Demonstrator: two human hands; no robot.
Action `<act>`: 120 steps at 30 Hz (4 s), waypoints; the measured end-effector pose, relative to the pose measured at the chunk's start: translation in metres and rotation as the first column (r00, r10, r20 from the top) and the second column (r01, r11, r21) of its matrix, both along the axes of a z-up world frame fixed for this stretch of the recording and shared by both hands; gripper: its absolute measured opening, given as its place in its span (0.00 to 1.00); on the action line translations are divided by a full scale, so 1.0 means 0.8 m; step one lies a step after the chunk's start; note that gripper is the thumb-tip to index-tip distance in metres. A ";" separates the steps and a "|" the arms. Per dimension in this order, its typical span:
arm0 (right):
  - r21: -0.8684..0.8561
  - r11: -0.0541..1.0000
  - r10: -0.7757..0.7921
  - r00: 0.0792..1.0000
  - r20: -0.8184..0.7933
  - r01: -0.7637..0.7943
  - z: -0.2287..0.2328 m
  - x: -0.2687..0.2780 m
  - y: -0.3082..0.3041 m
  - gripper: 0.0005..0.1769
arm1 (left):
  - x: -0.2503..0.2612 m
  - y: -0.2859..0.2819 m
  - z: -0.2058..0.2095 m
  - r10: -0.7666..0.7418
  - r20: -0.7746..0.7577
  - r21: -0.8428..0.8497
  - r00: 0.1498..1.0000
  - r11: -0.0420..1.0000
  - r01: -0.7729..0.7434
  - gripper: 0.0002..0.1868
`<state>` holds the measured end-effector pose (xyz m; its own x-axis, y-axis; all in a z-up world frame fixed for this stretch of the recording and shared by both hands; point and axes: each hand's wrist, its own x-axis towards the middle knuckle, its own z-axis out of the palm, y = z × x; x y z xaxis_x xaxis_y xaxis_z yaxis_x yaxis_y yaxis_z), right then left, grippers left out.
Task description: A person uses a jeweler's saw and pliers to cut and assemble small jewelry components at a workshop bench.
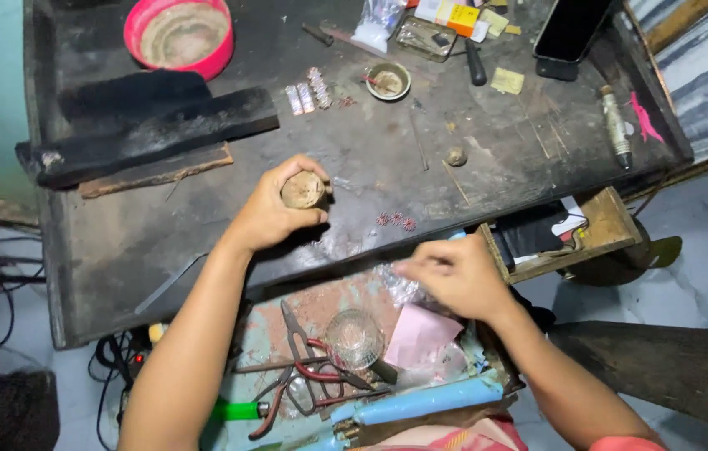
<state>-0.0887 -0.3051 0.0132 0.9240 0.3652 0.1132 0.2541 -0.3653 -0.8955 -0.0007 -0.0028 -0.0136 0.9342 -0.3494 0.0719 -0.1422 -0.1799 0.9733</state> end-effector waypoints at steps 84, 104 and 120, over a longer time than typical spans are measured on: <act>-0.459 0.823 -0.229 0.935 0.272 0.335 -0.034 0.254 -0.055 0.12 | -0.106 -0.003 0.045 0.375 0.615 -0.022 0.693 0.887 -0.461 0.32; 0.337 0.941 -0.037 0.976 0.215 -0.039 0.010 0.129 0.134 0.07 | -0.103 0.012 0.016 0.549 0.528 -0.122 0.648 0.804 -0.581 0.23; 0.415 0.896 0.007 0.941 0.338 -0.155 -0.008 0.129 0.141 0.03 | -0.107 0.009 0.008 0.489 0.535 -0.071 0.689 0.838 -0.541 0.22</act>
